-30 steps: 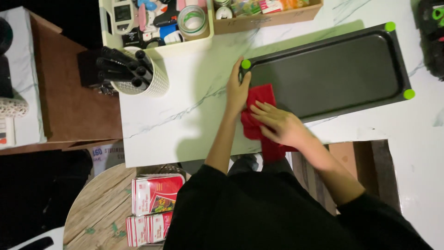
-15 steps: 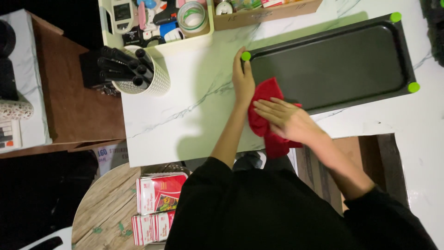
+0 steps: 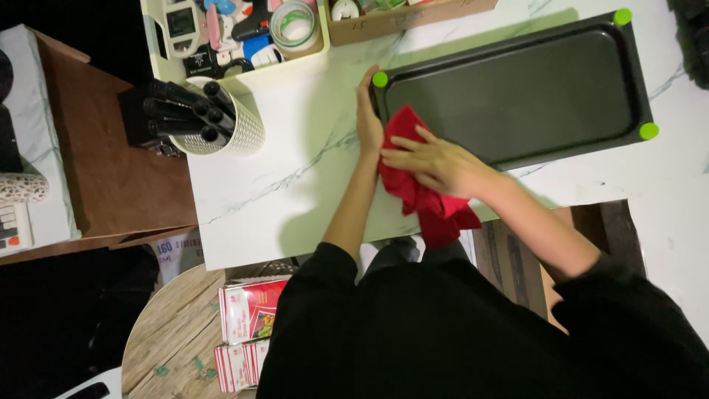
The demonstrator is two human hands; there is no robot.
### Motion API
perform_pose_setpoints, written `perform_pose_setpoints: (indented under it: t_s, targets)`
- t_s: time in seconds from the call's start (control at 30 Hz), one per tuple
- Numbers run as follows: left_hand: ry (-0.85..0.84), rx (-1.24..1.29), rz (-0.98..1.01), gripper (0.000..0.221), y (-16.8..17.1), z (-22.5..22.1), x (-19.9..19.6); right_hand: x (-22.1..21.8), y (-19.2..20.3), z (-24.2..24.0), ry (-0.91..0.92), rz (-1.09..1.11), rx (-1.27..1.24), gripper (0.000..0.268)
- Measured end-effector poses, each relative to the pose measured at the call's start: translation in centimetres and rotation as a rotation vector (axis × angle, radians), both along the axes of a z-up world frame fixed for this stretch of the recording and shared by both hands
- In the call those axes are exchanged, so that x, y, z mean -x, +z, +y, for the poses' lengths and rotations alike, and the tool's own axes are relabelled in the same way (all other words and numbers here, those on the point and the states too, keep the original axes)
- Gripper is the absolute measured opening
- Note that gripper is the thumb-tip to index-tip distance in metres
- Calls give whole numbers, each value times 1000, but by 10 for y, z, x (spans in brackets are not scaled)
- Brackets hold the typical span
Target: Cleaning and organizing black plastic trays and pipes using a red cloth on a workspace.
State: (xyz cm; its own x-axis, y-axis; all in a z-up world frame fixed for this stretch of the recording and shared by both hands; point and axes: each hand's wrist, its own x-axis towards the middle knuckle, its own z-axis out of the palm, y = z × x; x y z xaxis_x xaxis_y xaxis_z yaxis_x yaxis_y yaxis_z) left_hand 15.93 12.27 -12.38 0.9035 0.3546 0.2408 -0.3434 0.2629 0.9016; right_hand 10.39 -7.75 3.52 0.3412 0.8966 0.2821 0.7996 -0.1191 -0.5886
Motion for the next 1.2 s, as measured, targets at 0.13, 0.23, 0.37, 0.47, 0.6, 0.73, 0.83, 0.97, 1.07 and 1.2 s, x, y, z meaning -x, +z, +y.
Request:
perform_pose_setpoints:
  t_s: [0.13, 0.23, 0.37, 0.47, 0.6, 0.73, 0.83, 0.97, 1.07, 1.2]
  targets:
    - [-213, 372, -28, 72, -3, 8, 0, -25, -19, 27, -48, -71, 135, 63]
    - [-195, 354, -1, 78, 1, 2, 4, -42, -32, 48, -275, -186, 96, 60]
    - [-48, 160, 145, 73, 16, -10, 7, -72, -45, 72, -484, -380, -20, 59]
    - [59, -101, 195, 66, 22, -8, 9, -87, -58, 79, -587, -428, -40, 50]
    - [154, -487, 147, 64, 52, -4, 18, -97, -56, 60, -607, -538, -10, 46]
    - [155, -656, 116, 67, 59, 2, 21, -113, -62, -7, -803, -603, 155, 42]
    - [156, -769, 108, 61, 61, -1, 24, -132, -69, -69, -872, -711, 170, 37]
    - [209, -945, 228, 62, 74, -7, 24, -164, -99, -107, -964, -676, 214, 41]
    - [246, -1055, 303, 63, 71, -15, 21, -170, -132, -90, -1044, -725, 329, 48]
    - [270, -1146, 335, 67, 63, -17, 13, -106, -28, 12, -878, -233, 231, 69]
